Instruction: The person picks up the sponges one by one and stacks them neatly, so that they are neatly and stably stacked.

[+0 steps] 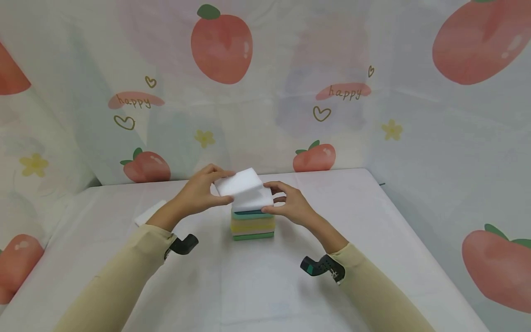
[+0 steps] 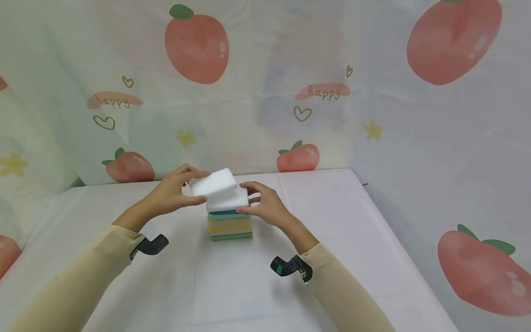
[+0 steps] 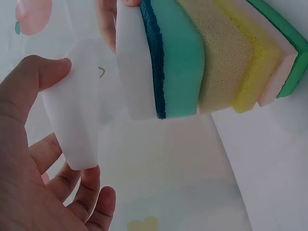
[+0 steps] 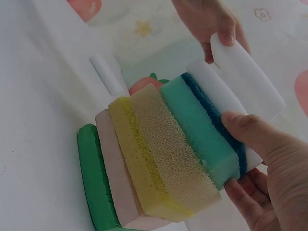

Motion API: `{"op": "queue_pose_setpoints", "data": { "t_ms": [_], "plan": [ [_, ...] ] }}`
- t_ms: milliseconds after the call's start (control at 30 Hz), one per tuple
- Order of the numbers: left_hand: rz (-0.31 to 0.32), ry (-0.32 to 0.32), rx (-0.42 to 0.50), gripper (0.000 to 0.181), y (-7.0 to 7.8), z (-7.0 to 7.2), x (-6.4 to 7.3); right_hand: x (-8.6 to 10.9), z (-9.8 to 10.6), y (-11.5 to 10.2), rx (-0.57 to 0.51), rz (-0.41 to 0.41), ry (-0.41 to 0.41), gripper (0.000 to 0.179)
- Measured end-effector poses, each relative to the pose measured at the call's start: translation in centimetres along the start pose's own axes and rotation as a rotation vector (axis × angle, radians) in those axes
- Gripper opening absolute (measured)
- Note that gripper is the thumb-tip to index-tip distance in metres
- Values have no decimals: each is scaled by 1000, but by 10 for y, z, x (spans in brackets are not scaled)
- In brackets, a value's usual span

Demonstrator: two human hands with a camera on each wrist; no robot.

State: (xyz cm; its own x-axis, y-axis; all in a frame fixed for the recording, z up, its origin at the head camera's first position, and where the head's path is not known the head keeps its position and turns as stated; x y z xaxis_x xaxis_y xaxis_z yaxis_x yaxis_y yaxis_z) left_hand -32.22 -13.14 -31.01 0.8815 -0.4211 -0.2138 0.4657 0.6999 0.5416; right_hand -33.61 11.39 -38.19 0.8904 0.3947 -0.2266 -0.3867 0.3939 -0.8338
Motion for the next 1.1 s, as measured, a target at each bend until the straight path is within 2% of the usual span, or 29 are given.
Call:
{"op": "queue_pose_setpoints", "data": {
  "t_ms": [600, 1100],
  "plan": [
    [-68, -64, 46, 65, 6, -10, -6, 0, 0, -1, -3, -3, 0, 70],
    [-75, -134, 83, 64, 6, -20, -15, 1, 0, -3, 3, -20, -12, 74]
  ]
}}
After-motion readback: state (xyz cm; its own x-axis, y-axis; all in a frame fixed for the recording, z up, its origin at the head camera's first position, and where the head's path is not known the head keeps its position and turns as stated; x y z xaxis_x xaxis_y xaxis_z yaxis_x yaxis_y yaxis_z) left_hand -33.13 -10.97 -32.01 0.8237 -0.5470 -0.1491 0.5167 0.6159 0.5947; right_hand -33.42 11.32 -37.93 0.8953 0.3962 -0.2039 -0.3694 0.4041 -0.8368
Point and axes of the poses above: each hand's wrist, its own x-axis away from the middle knuckle, its own z-axis out of the back of the hand, y = z × x, the point moved 4 cm from there along -x, towards the middle knuckle, and after that the axes turned 1 degree about x, right-handed, at the moved point
